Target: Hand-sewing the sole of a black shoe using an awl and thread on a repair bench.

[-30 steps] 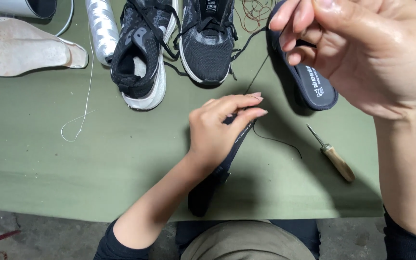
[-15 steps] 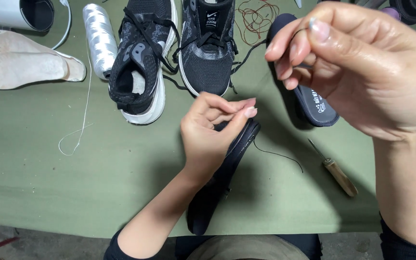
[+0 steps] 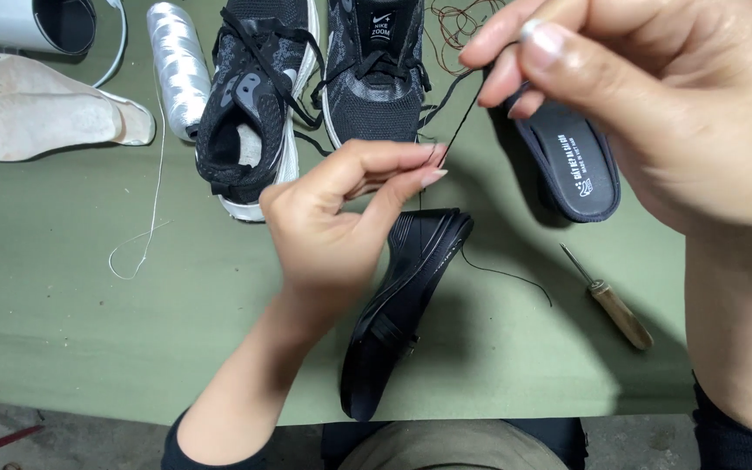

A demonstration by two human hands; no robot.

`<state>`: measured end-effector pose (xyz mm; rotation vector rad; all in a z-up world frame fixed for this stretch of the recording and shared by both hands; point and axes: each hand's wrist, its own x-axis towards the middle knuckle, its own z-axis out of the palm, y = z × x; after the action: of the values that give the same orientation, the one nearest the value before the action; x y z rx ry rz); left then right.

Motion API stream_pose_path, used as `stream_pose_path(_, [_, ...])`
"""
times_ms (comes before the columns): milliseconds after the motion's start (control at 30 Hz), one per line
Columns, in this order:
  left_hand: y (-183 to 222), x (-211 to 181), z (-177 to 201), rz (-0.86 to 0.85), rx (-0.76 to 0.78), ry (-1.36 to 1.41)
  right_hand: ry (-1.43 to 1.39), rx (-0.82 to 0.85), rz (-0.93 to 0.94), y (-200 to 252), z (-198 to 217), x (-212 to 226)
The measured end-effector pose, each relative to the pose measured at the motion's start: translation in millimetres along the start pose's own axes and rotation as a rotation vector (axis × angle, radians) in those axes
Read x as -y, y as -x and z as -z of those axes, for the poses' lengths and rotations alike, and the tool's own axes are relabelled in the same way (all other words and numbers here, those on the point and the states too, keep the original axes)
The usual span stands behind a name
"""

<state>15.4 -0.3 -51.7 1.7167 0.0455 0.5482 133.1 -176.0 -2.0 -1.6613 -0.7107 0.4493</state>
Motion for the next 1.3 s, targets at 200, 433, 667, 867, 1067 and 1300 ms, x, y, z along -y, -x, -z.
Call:
stream_pose_path(200, [-18.6,0.1,1.3,-0.046,0.194,-0.234,0.228,0.038,0.134,2.4,-8.2,13.6])
stream_pose_path(433, [-25.2,-14.2,6.4,0.073,0.203,-0.169,0.178,-0.029,0.035,-2.3,-7.8,-17.2])
stream_pose_path(667, [-26.0,-14.0,16.2,0.06,0.159,-0.111,0.017,0.209,-0.128,13.4,-52.8,-77.6])
stream_pose_path(867, [-31.1,-13.8,21.2,0.076,0.093,-0.061,-0.113,0.216,-0.096,22.5,-64.9,-88.8])
stream_pose_path(1067, [-34.1,10.7,20.7,0.132,0.045,0.033,0.046,0.161,-0.049,30.4,-72.7,-101.6])
stream_pose_path(1300, [-22.8,28.4,27.4,0.166,0.154,-0.134,-0.088,0.129,-0.054,25.3,-72.4,-90.3])
